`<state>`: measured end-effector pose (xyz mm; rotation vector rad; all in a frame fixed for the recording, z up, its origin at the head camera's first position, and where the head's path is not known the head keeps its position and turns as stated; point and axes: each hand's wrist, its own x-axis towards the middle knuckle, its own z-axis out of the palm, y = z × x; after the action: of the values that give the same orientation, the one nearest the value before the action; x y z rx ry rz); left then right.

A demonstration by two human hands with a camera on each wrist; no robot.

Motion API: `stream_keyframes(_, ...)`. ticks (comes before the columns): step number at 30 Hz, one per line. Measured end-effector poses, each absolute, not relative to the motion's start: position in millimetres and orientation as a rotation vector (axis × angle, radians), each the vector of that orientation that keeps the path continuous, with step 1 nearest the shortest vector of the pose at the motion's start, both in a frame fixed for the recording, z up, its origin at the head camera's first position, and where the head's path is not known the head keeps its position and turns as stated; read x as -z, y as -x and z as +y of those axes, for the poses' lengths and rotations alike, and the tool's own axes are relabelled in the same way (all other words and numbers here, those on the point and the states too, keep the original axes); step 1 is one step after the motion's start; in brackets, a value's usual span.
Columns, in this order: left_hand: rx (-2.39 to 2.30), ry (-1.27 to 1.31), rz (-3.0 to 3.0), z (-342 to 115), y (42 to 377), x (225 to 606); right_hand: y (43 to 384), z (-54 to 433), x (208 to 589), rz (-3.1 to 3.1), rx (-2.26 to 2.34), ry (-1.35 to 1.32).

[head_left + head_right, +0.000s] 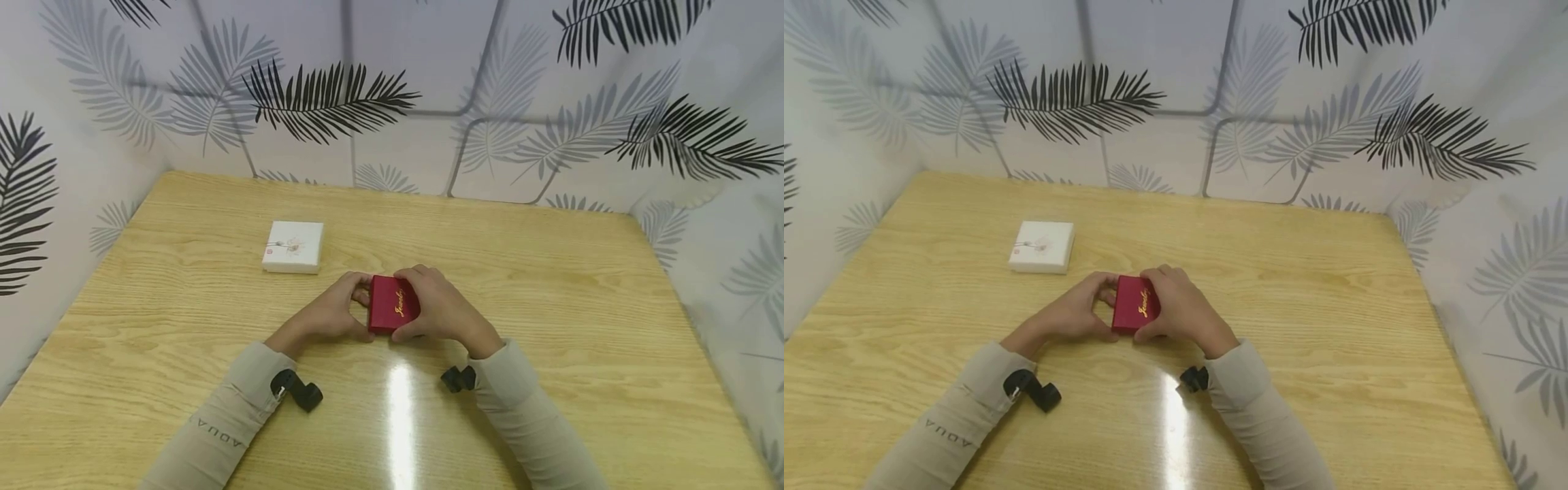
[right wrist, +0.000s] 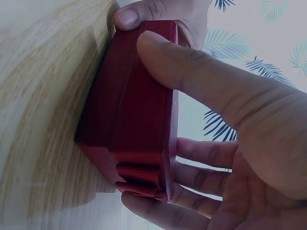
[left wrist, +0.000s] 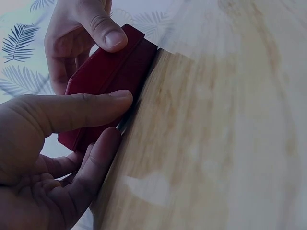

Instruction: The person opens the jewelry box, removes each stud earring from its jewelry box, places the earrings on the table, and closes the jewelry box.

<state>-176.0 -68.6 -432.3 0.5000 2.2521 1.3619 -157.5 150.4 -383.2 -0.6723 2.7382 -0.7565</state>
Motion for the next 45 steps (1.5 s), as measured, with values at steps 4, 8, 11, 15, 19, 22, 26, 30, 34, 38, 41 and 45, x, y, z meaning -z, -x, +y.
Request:
stream_keyframes(4, -1.351, -0.494, 2.250, -69.4, 176.2, 431.5, 157.4, 149.7, 382.7, 2.738, 0.763, 0.672)
stream_keyframes(8, -1.344, -0.486, 2.253, -70.4, 176.8, 430.9, 157.4, 148.9, 381.7, 2.737, 0.766, 0.674)
stream_keyframes(11, -1.353, -0.486, 2.252, -70.8, 177.3, 431.0, 157.5, 148.8, 380.7, 2.737, 0.768, 0.677)
stream_keyframes(15, -1.365, -0.478, 2.234, -70.9, 177.0, 431.8, 156.9, 150.1, 380.6, 2.729, 0.767, 0.670)
stream_keyframes(19, -1.365, -0.464, 2.227, -70.9, 175.5, 432.7, 156.2, 151.0, 383.1, 2.725, 0.768, 0.667)
stream_keyframes(22, -1.368, -0.460, 2.228, -71.0, 174.4, 432.9, 155.7, 151.5, 385.2, 2.726, 0.774, 0.665)
stream_keyframes(26, -1.373, -0.453, 2.229, -71.6, 174.1, 435.5, 156.3, 152.3, 388.6, 2.723, 0.773, 0.669)
stream_keyframes(30, -1.373, -0.458, 2.239, -71.3, 176.7, 435.9, 159.1, 152.5, 387.7, 2.728, 0.772, 0.676)
stream_keyframes(34, -1.371, -0.463, 2.240, -70.6, 176.4, 434.5, 159.1, 152.3, 386.7, 2.728, 0.764, 0.662)
stream_keyframes(38, -1.377, -0.462, 2.227, -70.5, 175.7, 433.2, 159.3, 151.6, 387.8, 2.726, 0.746, 0.643)
stream_keyframes(41, -1.383, -0.461, 2.221, -70.4, 175.7, 433.0, 159.0, 151.2, 388.3, 2.735, 0.740, 0.642)
stream_keyframes(45, -1.384, -0.463, 2.224, -69.9, 175.9, 433.0, 157.8, 150.6, 388.3, 2.749, 0.741, 0.645)
